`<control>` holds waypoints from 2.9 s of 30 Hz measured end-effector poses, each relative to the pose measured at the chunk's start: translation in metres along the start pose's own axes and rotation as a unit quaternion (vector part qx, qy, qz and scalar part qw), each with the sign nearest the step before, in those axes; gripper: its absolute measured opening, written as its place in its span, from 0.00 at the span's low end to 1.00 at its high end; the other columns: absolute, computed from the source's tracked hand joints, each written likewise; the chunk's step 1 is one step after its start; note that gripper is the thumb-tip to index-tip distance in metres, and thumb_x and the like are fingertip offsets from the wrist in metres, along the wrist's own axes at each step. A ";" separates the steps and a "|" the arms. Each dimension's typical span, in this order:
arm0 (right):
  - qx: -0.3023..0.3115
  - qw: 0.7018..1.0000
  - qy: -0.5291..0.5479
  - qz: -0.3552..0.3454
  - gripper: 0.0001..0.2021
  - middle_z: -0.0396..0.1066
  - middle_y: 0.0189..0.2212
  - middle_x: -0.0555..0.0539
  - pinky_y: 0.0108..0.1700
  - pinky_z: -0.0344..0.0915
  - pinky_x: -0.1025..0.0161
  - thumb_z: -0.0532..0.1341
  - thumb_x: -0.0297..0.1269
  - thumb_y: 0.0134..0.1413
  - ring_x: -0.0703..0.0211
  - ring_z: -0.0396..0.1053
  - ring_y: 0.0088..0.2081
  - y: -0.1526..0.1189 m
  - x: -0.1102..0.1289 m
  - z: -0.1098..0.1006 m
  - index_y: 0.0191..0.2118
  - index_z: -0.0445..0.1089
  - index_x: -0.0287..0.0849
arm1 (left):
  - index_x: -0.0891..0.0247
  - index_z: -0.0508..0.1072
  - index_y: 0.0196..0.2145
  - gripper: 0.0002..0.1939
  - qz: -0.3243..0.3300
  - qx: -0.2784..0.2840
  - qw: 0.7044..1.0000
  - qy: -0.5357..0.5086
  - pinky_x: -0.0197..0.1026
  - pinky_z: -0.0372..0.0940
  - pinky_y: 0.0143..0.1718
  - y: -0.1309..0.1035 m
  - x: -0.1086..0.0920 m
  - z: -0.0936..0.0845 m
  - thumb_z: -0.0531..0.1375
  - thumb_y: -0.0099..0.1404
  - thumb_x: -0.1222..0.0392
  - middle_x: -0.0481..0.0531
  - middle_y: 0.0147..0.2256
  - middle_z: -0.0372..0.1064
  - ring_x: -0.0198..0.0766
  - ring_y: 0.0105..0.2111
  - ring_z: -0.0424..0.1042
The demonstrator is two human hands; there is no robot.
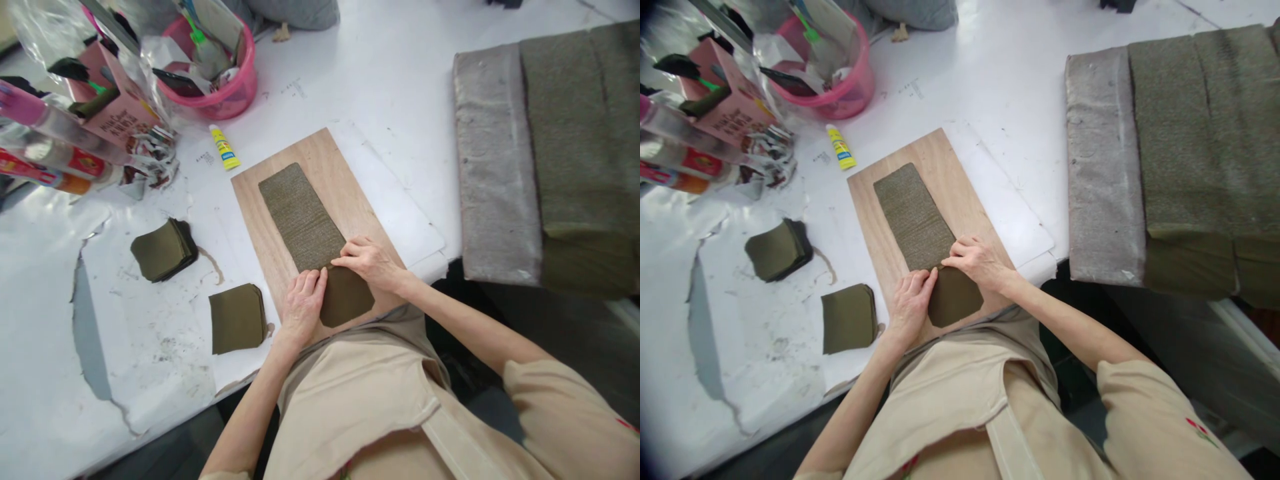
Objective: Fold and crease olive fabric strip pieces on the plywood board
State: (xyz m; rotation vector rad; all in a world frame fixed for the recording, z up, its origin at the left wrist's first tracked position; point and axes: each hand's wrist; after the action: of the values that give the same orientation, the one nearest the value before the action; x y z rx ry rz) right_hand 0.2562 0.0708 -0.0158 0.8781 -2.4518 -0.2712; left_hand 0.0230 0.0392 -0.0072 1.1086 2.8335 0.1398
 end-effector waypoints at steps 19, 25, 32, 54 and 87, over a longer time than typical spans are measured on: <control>-0.002 1.000 0.003 -0.010 0.12 0.69 0.36 0.46 0.45 0.62 0.60 0.55 0.31 0.65 0.58 0.62 0.42 -0.007 -0.010 -0.008 0.44 0.76 0.45 | 0.64 0.56 0.63 0.26 0.030 0.059 0.998 0.015 0.49 0.62 0.49 0.012 -0.003 -0.017 0.49 0.68 0.71 0.61 0.49 0.67 0.48 0.51 0.65; 0.007 1.000 -0.005 -0.015 0.12 0.69 0.37 0.46 0.46 0.62 0.60 0.55 0.31 0.65 0.58 0.63 0.43 -0.008 -0.010 -0.008 0.45 0.75 0.45 | 0.64 0.54 0.64 0.28 0.039 0.085 0.995 0.019 0.49 0.62 0.47 0.019 -0.004 -0.017 0.51 0.68 0.70 0.60 0.47 0.66 0.48 0.48 0.65; -0.011 1.000 -0.014 -0.006 0.11 0.70 0.35 0.46 0.43 0.62 0.62 0.55 0.31 0.65 0.58 0.63 0.40 -0.010 -0.015 -0.013 0.42 0.76 0.43 | 0.64 0.56 0.64 0.27 0.039 0.090 0.994 0.040 0.48 0.63 0.45 0.023 -0.007 -0.016 0.52 0.68 0.69 0.60 0.46 0.65 0.48 0.46 0.65; -0.018 0.999 -0.027 0.016 0.11 0.71 0.37 0.45 0.41 0.63 0.62 0.54 0.34 0.66 0.57 0.64 0.40 -0.018 -0.014 -0.016 0.47 0.73 0.42 | 0.61 0.53 0.65 0.28 0.028 0.168 0.985 0.034 0.46 0.61 0.43 0.041 -0.013 -0.030 0.50 0.68 0.70 0.58 0.45 0.63 0.46 0.45 0.62; 0.012 0.990 -0.111 0.085 0.16 0.70 0.46 0.44 0.48 0.62 0.58 0.57 0.31 0.64 0.54 0.64 0.48 -0.033 0.008 -0.011 0.55 0.70 0.49 | 0.64 0.61 0.61 0.25 -0.049 0.072 0.996 0.018 0.50 0.62 0.49 0.010 -0.015 -0.017 0.52 0.67 0.70 0.62 0.51 0.64 0.50 0.51 0.64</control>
State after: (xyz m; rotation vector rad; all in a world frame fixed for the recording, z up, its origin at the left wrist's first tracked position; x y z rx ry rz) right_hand 0.2747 0.0397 -0.0144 0.6747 -2.7230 -0.2925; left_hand 0.0390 0.0354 0.0113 0.9997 2.9631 -0.0539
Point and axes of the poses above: each hand's wrist, its own y-axis towards the middle knuckle, its own z-axis out of the palm, x = y × z
